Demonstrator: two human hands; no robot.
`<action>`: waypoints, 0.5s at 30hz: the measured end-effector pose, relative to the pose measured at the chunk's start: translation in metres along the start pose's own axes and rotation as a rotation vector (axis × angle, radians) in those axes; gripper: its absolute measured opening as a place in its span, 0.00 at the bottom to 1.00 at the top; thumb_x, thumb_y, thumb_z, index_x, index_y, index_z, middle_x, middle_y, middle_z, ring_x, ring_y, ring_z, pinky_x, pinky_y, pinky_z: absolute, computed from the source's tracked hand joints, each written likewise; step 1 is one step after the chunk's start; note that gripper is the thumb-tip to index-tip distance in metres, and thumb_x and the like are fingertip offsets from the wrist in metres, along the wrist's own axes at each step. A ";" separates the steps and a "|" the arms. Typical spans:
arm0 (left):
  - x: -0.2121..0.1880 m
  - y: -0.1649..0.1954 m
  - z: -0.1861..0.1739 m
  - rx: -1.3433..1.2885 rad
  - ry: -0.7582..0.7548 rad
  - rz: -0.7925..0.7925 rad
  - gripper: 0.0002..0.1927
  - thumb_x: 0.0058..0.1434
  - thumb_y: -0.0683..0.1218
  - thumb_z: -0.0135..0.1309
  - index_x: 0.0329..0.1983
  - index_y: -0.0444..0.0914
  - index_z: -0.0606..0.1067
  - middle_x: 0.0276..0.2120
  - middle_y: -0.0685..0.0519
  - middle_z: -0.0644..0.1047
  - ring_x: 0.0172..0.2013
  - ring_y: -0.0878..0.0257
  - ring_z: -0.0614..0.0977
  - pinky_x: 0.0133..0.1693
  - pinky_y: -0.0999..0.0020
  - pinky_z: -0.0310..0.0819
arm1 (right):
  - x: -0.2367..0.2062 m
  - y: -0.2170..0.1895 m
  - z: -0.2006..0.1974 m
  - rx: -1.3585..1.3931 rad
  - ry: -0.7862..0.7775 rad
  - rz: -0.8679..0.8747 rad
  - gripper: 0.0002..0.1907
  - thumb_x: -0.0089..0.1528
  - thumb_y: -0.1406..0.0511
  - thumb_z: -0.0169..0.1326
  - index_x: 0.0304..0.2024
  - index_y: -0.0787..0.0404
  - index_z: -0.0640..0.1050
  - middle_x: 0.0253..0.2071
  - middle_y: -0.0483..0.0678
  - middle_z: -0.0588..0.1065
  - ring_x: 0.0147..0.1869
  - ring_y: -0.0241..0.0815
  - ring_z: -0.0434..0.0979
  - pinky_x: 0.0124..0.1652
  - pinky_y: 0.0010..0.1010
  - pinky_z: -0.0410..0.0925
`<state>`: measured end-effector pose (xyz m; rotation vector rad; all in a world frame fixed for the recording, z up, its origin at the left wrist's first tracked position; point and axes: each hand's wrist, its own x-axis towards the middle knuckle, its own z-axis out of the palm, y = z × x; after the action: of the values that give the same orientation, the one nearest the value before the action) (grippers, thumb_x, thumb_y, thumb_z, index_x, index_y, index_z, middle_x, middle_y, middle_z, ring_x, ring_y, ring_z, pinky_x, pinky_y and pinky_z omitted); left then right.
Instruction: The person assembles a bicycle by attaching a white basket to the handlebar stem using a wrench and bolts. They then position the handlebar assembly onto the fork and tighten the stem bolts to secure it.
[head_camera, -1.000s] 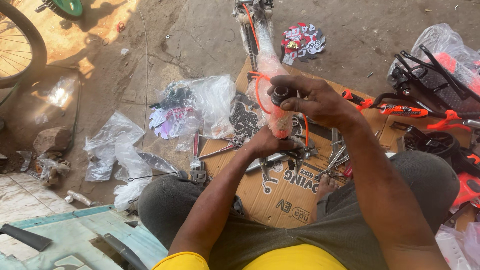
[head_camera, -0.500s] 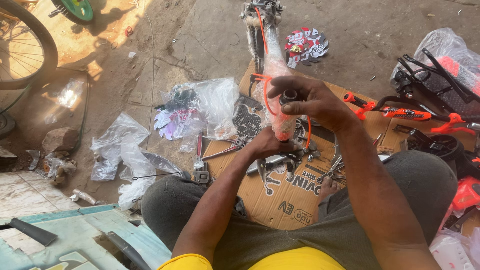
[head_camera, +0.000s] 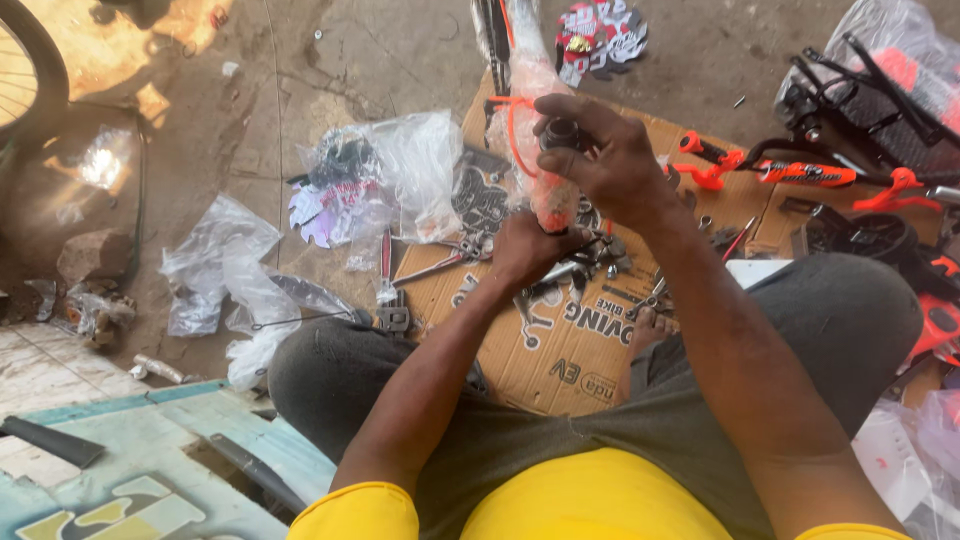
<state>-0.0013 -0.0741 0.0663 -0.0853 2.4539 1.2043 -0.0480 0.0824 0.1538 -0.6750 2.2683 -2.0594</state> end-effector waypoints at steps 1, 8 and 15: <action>0.005 -0.008 0.000 0.008 -0.004 0.040 0.28 0.48 0.67 0.65 0.33 0.38 0.83 0.29 0.44 0.84 0.33 0.49 0.86 0.37 0.56 0.77 | -0.001 0.005 -0.001 0.034 -0.031 0.025 0.22 0.62 0.72 0.64 0.59 0.64 0.76 0.49 0.43 0.77 0.52 0.30 0.76 0.54 0.25 0.72; 0.032 -0.062 0.019 0.045 -0.102 0.263 0.27 0.53 0.68 0.60 0.37 0.41 0.81 0.34 0.44 0.84 0.38 0.47 0.85 0.39 0.53 0.76 | -0.020 0.038 0.028 -0.003 -0.064 0.099 0.20 0.57 0.70 0.71 0.51 0.62 0.80 0.43 0.44 0.77 0.46 0.30 0.75 0.47 0.24 0.71; 0.046 -0.076 0.041 0.244 -0.137 0.079 0.32 0.50 0.73 0.59 0.40 0.43 0.82 0.36 0.41 0.83 0.41 0.44 0.84 0.42 0.52 0.77 | -0.025 0.020 0.008 -0.564 -0.011 -0.228 0.23 0.48 0.64 0.75 0.42 0.61 0.80 0.46 0.53 0.72 0.44 0.45 0.78 0.40 0.32 0.74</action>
<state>-0.0133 -0.0846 -0.0300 0.1593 2.4802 0.8993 -0.0296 0.0834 0.1266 -0.9949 2.9041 -1.4552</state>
